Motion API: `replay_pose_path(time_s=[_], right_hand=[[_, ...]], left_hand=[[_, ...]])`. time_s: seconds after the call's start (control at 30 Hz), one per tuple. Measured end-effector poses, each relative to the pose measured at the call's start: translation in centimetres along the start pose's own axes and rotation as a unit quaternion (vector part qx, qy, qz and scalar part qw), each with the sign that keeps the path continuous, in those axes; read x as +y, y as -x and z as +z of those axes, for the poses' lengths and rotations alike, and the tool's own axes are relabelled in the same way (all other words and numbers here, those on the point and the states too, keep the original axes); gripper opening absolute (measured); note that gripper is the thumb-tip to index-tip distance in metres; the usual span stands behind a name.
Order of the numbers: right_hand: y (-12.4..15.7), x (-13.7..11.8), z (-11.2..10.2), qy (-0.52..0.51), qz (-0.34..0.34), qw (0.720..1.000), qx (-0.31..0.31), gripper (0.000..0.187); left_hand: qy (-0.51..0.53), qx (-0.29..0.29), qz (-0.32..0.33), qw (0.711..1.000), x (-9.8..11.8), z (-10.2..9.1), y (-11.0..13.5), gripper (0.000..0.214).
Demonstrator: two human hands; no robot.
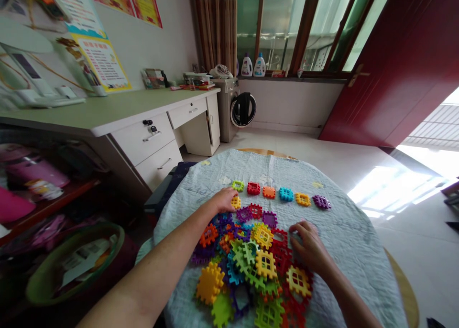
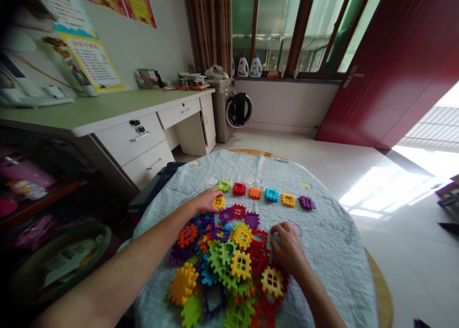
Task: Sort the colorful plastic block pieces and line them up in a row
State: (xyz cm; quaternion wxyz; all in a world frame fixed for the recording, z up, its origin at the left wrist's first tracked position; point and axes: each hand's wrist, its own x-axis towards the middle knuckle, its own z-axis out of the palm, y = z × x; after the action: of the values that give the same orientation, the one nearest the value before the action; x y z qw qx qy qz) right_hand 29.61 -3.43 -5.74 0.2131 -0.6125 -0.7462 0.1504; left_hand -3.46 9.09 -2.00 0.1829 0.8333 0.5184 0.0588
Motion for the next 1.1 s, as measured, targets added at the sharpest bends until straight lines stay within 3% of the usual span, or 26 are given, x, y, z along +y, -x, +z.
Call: replay_pose_path(time_s=[0.17,0.4,0.5,0.63,0.73,0.87,0.97,1.1], right_hand=[[0.1,0.1,0.0,0.001,-0.009,1.0,0.008,0.022],[0.2,0.0,0.2,-0.009,-0.006,1.0,0.019,0.023],[0.2,0.1,0.2,-0.026,0.005,0.999,0.023,0.024],[0.1,-0.4,-0.5,-0.056,0.024,0.998,0.033,0.026],[-0.5,-2.5,-1.2,-0.069,0.007,0.997,0.027,0.029],[-3.3,-7.3,-1.0,-0.075,-0.082,0.993,-0.028,0.026],[-6.7,-11.0,0.4,-0.047,-0.143,0.987,-0.062,0.028],[-11.1,-14.5,2.9,0.007,-0.145,0.986,-0.087,0.044]], left_hand=[[0.114,0.057,-0.003,0.992,-1.5,0.4,1.2,0.079],[0.076,0.248,-0.08,0.962,-5.5,0.8,5.5,0.033],[0.036,0.263,-0.105,0.958,-6.5,1.9,6.6,0.024],[0.005,0.258,-0.122,0.958,-6.3,2.8,7.0,0.024],[0.012,0.259,-0.126,0.957,-6.0,2.9,7.1,0.024],[0.018,0.272,-0.117,0.955,-6.0,2.7,7.2,0.019],[0.019,0.273,-0.113,0.955,-5.9,2.6,7.4,0.017],[0.016,0.264,-0.124,0.956,-5.7,2.5,7.4,0.017]])
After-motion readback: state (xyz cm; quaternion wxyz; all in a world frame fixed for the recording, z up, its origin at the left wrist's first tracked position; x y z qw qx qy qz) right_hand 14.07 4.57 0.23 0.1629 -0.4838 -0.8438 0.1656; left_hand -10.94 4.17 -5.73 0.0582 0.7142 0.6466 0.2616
